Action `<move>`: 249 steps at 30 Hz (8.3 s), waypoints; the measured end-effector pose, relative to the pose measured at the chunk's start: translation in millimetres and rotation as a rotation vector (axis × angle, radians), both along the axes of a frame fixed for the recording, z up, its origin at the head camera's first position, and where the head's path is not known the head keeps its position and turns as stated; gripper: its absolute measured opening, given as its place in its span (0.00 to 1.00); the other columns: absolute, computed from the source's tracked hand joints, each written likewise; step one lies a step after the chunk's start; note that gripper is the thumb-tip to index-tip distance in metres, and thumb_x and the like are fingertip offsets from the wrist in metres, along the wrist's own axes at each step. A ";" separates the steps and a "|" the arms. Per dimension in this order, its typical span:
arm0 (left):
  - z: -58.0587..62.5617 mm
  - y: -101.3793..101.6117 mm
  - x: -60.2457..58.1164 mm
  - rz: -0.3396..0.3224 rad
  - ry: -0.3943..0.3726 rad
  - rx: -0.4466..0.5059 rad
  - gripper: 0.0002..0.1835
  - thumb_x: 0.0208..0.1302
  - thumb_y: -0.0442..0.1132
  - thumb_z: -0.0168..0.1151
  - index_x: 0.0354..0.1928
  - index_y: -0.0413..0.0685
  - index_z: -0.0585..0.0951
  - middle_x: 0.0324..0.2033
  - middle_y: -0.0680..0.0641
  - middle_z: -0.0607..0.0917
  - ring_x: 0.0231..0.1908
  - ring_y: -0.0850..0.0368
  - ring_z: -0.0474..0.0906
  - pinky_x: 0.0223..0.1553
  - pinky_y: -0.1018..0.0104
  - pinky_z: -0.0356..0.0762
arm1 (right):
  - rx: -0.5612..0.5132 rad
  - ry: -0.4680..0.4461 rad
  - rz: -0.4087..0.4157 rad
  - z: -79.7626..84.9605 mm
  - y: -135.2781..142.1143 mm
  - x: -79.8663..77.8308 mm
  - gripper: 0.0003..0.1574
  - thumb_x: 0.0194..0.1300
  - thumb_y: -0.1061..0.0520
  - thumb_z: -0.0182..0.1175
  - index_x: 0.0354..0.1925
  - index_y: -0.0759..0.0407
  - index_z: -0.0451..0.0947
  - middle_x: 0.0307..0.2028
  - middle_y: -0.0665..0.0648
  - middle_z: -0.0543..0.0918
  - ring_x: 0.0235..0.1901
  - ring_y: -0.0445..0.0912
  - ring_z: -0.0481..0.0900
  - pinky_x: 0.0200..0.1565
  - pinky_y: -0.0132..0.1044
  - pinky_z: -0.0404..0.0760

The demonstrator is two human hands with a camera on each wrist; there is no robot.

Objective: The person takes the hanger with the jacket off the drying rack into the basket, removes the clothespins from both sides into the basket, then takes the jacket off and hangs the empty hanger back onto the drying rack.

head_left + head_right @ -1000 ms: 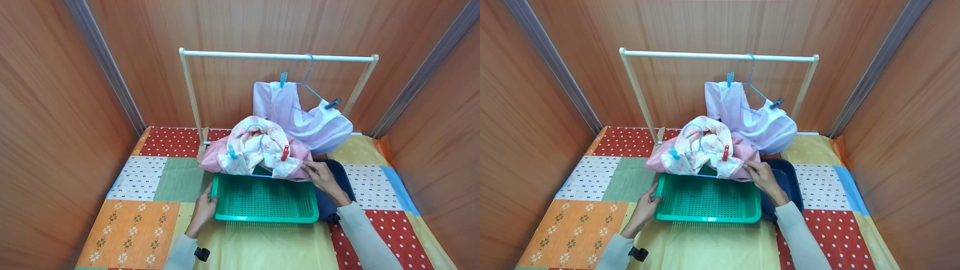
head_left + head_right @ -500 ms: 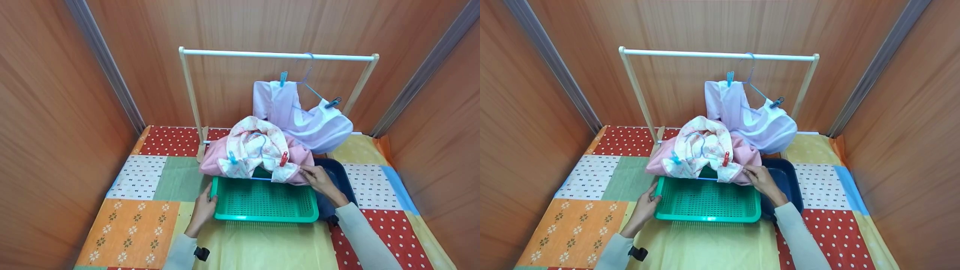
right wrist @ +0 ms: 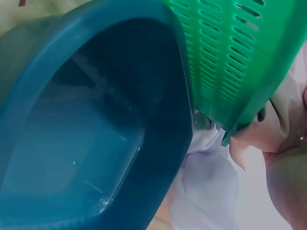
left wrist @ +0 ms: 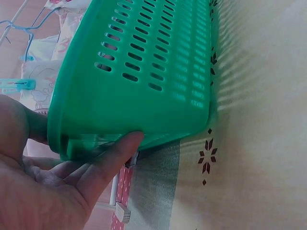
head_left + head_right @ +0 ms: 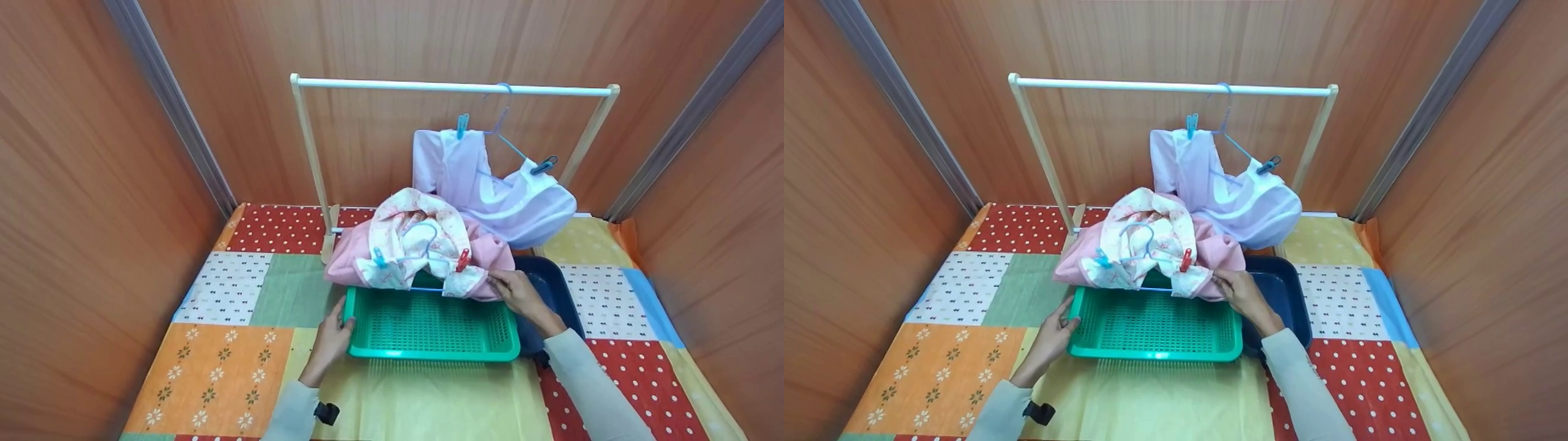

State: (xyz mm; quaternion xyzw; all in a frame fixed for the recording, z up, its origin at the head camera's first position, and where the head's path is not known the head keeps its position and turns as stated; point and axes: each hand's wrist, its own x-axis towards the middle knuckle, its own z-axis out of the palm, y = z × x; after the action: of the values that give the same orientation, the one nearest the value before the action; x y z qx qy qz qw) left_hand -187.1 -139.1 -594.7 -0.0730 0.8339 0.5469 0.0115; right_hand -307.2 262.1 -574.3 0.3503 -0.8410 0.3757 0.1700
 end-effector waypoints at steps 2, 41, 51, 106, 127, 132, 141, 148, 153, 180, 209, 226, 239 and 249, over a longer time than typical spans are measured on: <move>1.3 -3.3 0.9 0.003 -0.007 -0.013 0.29 0.74 0.37 0.51 0.74 0.39 0.60 0.55 0.30 0.80 0.52 0.40 0.81 0.50 0.48 0.80 | -0.002 -0.013 0.008 -0.3 -0.6 -0.9 0.12 0.66 0.69 0.58 0.26 0.61 0.78 0.15 0.51 0.73 0.18 0.33 0.65 0.23 0.26 0.65; 65.2 -1.7 -59.4 -0.109 0.463 -0.455 0.20 0.68 0.41 0.62 0.61 0.51 0.80 0.58 0.46 0.83 0.59 0.48 0.79 0.59 0.50 0.77 | -0.019 -0.053 -0.027 1.3 -1.0 -5.8 0.09 0.67 0.66 0.59 0.31 0.57 0.82 0.15 0.48 0.73 0.18 0.31 0.65 0.23 0.27 0.66; 61.7 -2.5 -62.6 -0.107 0.447 -0.469 0.16 0.68 0.42 0.62 0.57 0.56 0.83 0.45 0.51 0.88 0.44 0.55 0.84 0.48 0.56 0.82 | -0.021 -0.066 -0.034 2.9 2.0 -7.9 0.09 0.67 0.67 0.59 0.36 0.58 0.85 0.18 0.50 0.78 0.20 0.32 0.67 0.26 0.25 0.68; 63.2 5.9 -65.8 -0.074 0.334 -0.497 0.11 0.69 0.39 0.60 0.50 0.51 0.87 0.35 0.51 0.89 0.31 0.59 0.79 0.36 0.60 0.80 | 0.084 0.040 -0.099 84.9 -61.5 7.4 0.12 0.60 0.60 0.67 0.41 0.65 0.81 0.35 0.58 0.86 0.37 0.51 0.84 0.41 0.47 0.80; 63.4 6.9 -64.2 -0.073 0.351 -0.507 0.11 0.68 0.38 0.61 0.50 0.51 0.87 0.38 0.49 0.90 0.35 0.57 0.82 0.39 0.55 0.82 | -0.005 0.165 -0.089 81.3 -59.8 7.8 0.07 0.52 0.64 0.72 0.29 0.59 0.82 0.26 0.53 0.85 0.25 0.43 0.82 0.29 0.36 0.78; 63.9 6.5 -63.4 -0.085 0.336 -0.492 0.12 0.69 0.39 0.60 0.50 0.51 0.86 0.29 0.52 0.86 0.28 0.59 0.77 0.32 0.63 0.77 | -0.022 0.164 -0.122 86.0 -57.7 12.4 0.07 0.53 0.64 0.72 0.30 0.58 0.82 0.27 0.52 0.86 0.26 0.44 0.82 0.28 0.34 0.79; 66.2 5.6 -65.2 -0.076 0.338 -0.500 0.12 0.69 0.40 0.60 0.51 0.51 0.86 0.33 0.51 0.88 0.30 0.59 0.79 0.34 0.61 0.79 | -0.132 0.114 -0.114 100.1 -51.4 17.4 0.10 0.59 0.65 0.69 0.40 0.65 0.82 0.36 0.59 0.87 0.36 0.51 0.88 0.35 0.40 0.86; 64.8 6.0 -64.4 -0.073 0.347 -0.499 0.12 0.69 0.40 0.60 0.51 0.52 0.86 0.37 0.50 0.89 0.32 0.58 0.80 0.37 0.60 0.81 | -0.152 0.046 -0.137 104.7 -41.4 23.4 0.17 0.60 0.64 0.68 0.49 0.64 0.82 0.42 0.62 0.86 0.39 0.55 0.88 0.37 0.45 0.86; 63.0 6.9 -65.3 -0.063 0.378 -0.518 0.10 0.69 0.38 0.61 0.48 0.50 0.87 0.33 0.49 0.88 0.30 0.57 0.79 0.35 0.59 0.80 | -0.174 0.071 -0.152 107.0 -29.3 25.2 0.17 0.57 0.65 0.70 0.47 0.63 0.83 0.41 0.61 0.86 0.37 0.54 0.87 0.37 0.47 0.86; 64.1 7.3 -66.6 -0.084 0.336 -0.477 0.11 0.69 0.38 0.60 0.49 0.49 0.87 0.32 0.50 0.87 0.30 0.58 0.78 0.36 0.60 0.80 | -0.158 -0.028 -0.396 61.3 30.4 34.2 0.20 0.54 0.65 0.72 0.47 0.63 0.84 0.43 0.61 0.84 0.39 0.49 0.84 0.40 0.15 0.77; 61.0 4.2 -64.4 -0.094 0.329 -0.454 0.11 0.69 0.38 0.61 0.50 0.49 0.86 0.34 0.50 0.88 0.30 0.59 0.79 0.37 0.61 0.81 | 0.134 -0.469 -0.480 -19.2 63.0 32.4 0.19 0.61 0.65 0.64 0.52 0.67 0.80 0.41 0.64 0.84 0.39 0.52 0.83 0.42 0.44 0.82; 64.3 5.8 -65.0 -0.088 0.338 -0.475 0.11 0.69 0.37 0.60 0.49 0.48 0.87 0.31 0.50 0.87 0.28 0.60 0.77 0.34 0.63 0.79 | 0.236 -0.477 -0.515 -11.7 70.8 34.1 0.25 0.64 0.60 0.63 0.58 0.66 0.76 0.56 0.72 0.79 0.58 0.67 0.74 0.60 0.62 0.70; 64.2 6.3 -64.5 -0.087 0.325 -0.468 0.11 0.69 0.37 0.60 0.49 0.48 0.87 0.32 0.50 0.87 0.29 0.59 0.78 0.34 0.62 0.78 | 0.177 -0.359 -0.520 32.9 56.4 42.5 0.25 0.66 0.58 0.61 0.61 0.62 0.75 0.57 0.70 0.77 0.58 0.66 0.75 0.59 0.62 0.71; 63.5 6.1 -63.5 -0.078 0.369 -0.470 0.10 0.69 0.36 0.60 0.48 0.48 0.87 0.34 0.49 0.88 0.31 0.58 0.80 0.36 0.57 0.81 | 0.066 -0.175 -0.438 75.2 25.6 55.0 0.23 0.63 0.62 0.65 0.57 0.61 0.78 0.52 0.65 0.81 0.53 0.60 0.79 0.56 0.58 0.74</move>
State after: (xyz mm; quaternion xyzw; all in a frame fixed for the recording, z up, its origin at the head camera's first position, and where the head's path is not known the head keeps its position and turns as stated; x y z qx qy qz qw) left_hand -250.7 -133.0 -531.2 0.0591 0.9277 0.3422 -0.1367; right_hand -252.1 287.7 -499.1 0.1312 -0.9203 0.3309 0.1624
